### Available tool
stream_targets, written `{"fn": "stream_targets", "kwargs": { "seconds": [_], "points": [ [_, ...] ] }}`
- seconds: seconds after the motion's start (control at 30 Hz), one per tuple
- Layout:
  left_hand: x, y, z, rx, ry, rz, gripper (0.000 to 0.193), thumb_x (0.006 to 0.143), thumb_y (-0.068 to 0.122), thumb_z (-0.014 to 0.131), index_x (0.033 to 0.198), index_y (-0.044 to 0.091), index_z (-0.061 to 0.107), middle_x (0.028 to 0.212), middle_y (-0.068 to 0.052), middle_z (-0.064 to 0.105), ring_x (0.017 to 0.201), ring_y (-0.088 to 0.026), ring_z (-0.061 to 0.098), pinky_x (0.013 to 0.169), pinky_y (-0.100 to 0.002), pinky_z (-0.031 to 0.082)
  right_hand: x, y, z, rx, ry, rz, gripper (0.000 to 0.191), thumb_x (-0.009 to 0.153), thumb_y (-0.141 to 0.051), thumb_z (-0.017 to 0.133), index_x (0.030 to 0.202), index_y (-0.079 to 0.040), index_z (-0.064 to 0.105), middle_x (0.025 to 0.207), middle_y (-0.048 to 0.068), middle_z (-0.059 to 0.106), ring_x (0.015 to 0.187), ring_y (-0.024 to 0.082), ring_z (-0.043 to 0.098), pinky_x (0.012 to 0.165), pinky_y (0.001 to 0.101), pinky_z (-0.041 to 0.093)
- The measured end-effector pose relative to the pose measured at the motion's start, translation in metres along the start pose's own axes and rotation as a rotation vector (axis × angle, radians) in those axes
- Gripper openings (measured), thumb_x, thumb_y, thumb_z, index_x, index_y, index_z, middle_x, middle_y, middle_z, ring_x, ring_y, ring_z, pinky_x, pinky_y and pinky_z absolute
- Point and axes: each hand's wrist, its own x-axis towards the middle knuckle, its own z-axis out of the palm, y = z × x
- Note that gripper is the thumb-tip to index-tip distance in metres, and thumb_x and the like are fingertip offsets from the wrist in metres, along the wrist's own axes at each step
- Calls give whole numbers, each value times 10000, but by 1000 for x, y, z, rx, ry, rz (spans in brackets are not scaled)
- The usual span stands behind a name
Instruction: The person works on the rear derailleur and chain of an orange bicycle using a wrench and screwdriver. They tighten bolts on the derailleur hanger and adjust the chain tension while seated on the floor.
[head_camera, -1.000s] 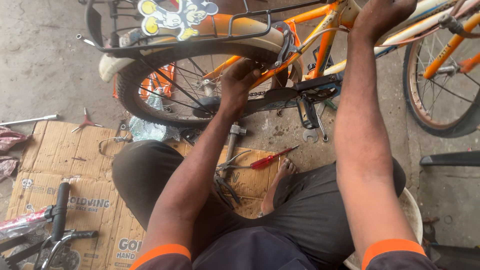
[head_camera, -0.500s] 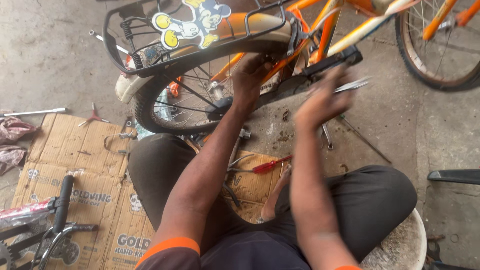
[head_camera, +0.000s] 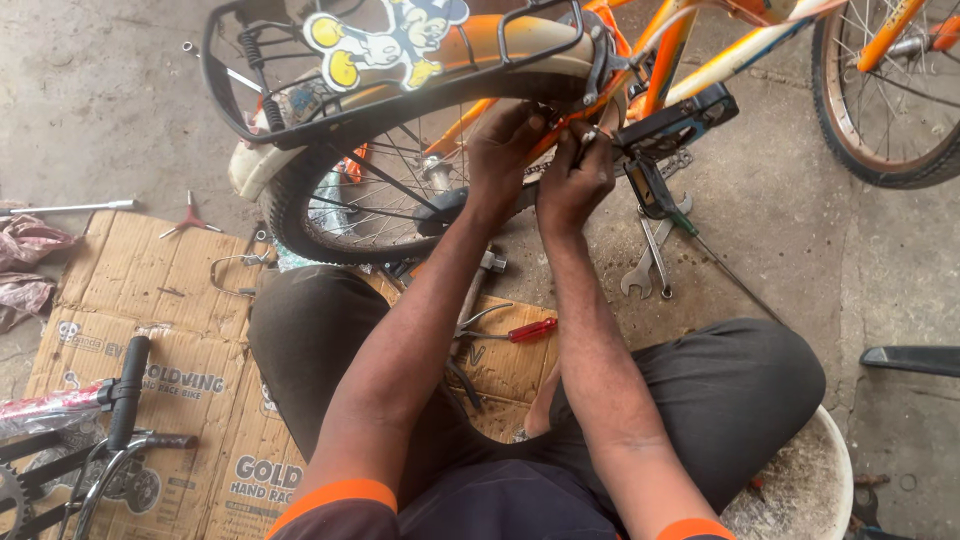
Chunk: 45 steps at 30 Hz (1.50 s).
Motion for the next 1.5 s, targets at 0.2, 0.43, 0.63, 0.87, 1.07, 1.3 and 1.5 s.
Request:
{"fn": "stream_targets", "kwargs": {
  "seconds": [0.2, 0.43, 0.63, 0.87, 1.07, 1.3, 1.5],
  "points": [
    [-3, 3, -2, 119, -7, -17, 330, 1038, 93, 625, 1335, -50, 640, 1254, -135, 724, 1139, -181, 700, 1001, -333, 605, -7, -6, -2, 38, -20, 80, 84, 1028, -70, 656, 1069, 0, 676, 976, 116, 680, 854, 232, 705, 696, 352, 567],
    [-1, 17, 6, 98, 16, -74, 336, 1037, 93, 601, 1345, -41, 620, 1270, -149, 709, 1122, -190, 702, 977, -330, 608, 0, -16, 9, 22, 71, 74, 105, 1008, -90, 668, 1033, 9, 691, 959, 116, 681, 864, 265, 694, 749, 412, 553],
    [-8, 27, 9, 167, 22, -51, 326, 1041, 88, 608, 1337, -45, 638, 1241, -140, 717, 1077, -174, 696, 931, -317, 608, 0, -21, 15, -33, 25, 196, 200, 1011, -138, 705, 894, 14, 649, 906, 114, 650, 828, 265, 688, 727, 412, 545],
    [-5, 20, 6, 92, 14, -81, 349, 1036, 106, 609, 1349, -48, 624, 1231, -137, 718, 1058, -173, 704, 916, -325, 611, 0, -27, -3, 70, -68, 56, 140, 1004, -63, 649, 1086, 24, 721, 1020, 138, 676, 901, 275, 709, 769, 401, 573],
    [-6, 23, 7, 119, -15, -46, 350, 1046, 103, 606, 1355, -61, 617, 1257, -155, 712, 1091, -176, 694, 936, -317, 601, 3, -31, 4, 38, -39, 114, 106, 968, -45, 659, 1009, 41, 708, 968, 138, 677, 826, 263, 714, 704, 385, 575],
    [-13, 38, 12, 151, -18, -81, 357, 1054, 116, 567, 1365, -57, 596, 1293, -177, 688, 1133, -197, 695, 970, -330, 616, 2, -26, 10, -115, -69, 105, 243, 1062, -204, 582, 1077, 33, 639, 1068, 160, 644, 976, 300, 711, 807, 432, 601],
    [-13, 41, 12, 126, -40, -96, 365, 1060, 134, 561, 1377, -47, 584, 1318, -179, 681, 1164, -203, 692, 995, -327, 611, 0, -23, 11, -86, -67, 199, 283, 1067, -203, 518, 1148, 48, 621, 1125, 168, 647, 1058, 303, 688, 890, 453, 575]
  ]
}}
